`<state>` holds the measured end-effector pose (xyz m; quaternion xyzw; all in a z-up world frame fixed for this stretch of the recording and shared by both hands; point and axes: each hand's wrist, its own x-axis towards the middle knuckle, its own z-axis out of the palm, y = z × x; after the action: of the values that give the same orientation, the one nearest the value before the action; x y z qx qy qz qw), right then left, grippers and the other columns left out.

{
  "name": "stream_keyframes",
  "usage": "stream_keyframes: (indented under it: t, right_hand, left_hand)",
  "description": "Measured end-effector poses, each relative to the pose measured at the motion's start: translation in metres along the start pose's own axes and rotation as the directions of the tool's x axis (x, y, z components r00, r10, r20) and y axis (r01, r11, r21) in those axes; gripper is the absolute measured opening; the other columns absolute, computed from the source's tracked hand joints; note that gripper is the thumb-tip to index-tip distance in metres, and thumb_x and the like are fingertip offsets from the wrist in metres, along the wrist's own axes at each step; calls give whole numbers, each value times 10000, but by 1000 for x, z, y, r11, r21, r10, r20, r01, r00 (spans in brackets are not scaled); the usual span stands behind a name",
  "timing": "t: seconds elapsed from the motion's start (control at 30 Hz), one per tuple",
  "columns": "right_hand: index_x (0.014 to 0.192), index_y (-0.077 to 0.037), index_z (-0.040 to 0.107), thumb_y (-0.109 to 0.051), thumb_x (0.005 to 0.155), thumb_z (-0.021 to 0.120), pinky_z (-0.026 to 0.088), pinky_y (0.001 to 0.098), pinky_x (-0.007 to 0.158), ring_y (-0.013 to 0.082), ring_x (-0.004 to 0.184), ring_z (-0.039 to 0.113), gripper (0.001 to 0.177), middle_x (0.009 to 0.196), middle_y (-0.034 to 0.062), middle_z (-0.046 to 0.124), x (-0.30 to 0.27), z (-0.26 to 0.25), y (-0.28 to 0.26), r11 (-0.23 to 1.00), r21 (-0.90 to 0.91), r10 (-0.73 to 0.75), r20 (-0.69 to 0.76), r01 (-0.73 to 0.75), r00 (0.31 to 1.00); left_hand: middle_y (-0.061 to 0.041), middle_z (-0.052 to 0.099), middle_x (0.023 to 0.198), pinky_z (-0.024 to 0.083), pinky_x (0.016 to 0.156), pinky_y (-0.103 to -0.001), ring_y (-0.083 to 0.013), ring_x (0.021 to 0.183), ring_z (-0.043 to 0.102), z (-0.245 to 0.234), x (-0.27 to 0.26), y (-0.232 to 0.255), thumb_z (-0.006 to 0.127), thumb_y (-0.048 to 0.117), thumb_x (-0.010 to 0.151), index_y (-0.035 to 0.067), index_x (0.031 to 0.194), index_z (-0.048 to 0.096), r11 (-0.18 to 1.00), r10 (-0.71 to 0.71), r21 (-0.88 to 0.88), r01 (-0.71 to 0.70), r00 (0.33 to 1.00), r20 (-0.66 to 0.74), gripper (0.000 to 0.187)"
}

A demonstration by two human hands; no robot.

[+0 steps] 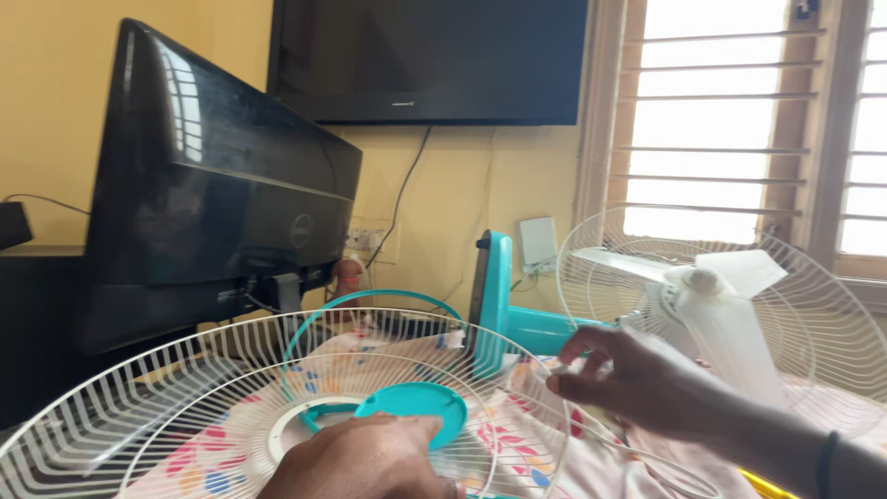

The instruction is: The person disassembles a table fan by first removing the front wire grille using a screwdriver to loosen the central nut. They then remove the fan blades by unscrewing the central cap and detaching the blades from the motor shaft.

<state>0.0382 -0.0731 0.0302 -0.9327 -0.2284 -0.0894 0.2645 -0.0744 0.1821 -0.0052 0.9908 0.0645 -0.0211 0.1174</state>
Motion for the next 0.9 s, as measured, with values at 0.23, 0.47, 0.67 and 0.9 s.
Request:
stream_keyframes:
  t: [0.23, 0.47, 0.67, 0.9]
  right_hand:
    - [1023, -40, 540, -293, 982, 664, 539, 308, 480, 272, 570, 666, 284, 767, 229, 705, -17, 37, 4, 352, 724, 125, 591, -593, 797]
    - [951, 43, 545, -138, 1000, 530, 625, 288, 605, 294, 652, 720, 189, 780, 296, 696, 17, 57, -9, 272, 791, 18, 565, -547, 825]
    - [979, 67, 552, -150, 1012, 521, 608, 249, 604, 275, 697, 728, 222, 810, 256, 696, 37, 59, -6, 307, 807, 48, 516, -504, 855]
    - [1010, 79, 590, -154, 1000, 527, 613, 252, 593, 262, 675, 718, 242, 827, 282, 690, 30, 59, -10, 341, 804, 92, 486, -486, 869]
  left_hand:
    - [-111, 735, 1204, 522, 1013, -418, -235, 1223, 691, -1, -22, -9, 700, 544, 835, 72, 1168, 708, 993, 98, -59, -105, 990, -98, 577]
    - [-15, 466, 1597, 413, 1173, -510, -310, 1447, 467, -39, -13, 3, 627, 680, 862, 286, 1539, 466, 945, -260, 233, 228, 959, 116, 799]
    - [-43, 473, 1599, 428, 1175, -521, -291, 1453, 490, -45, 1, 5, 526, 718, 898, 253, 1546, 468, 934, -254, 293, 202, 955, 152, 799]
    - [-34, 454, 1606, 427, 1182, -516, -279, 1457, 484, -39, 7, 1, 496, 723, 913, 246, 1543, 475, 942, -247, 272, 199, 956, 157, 791]
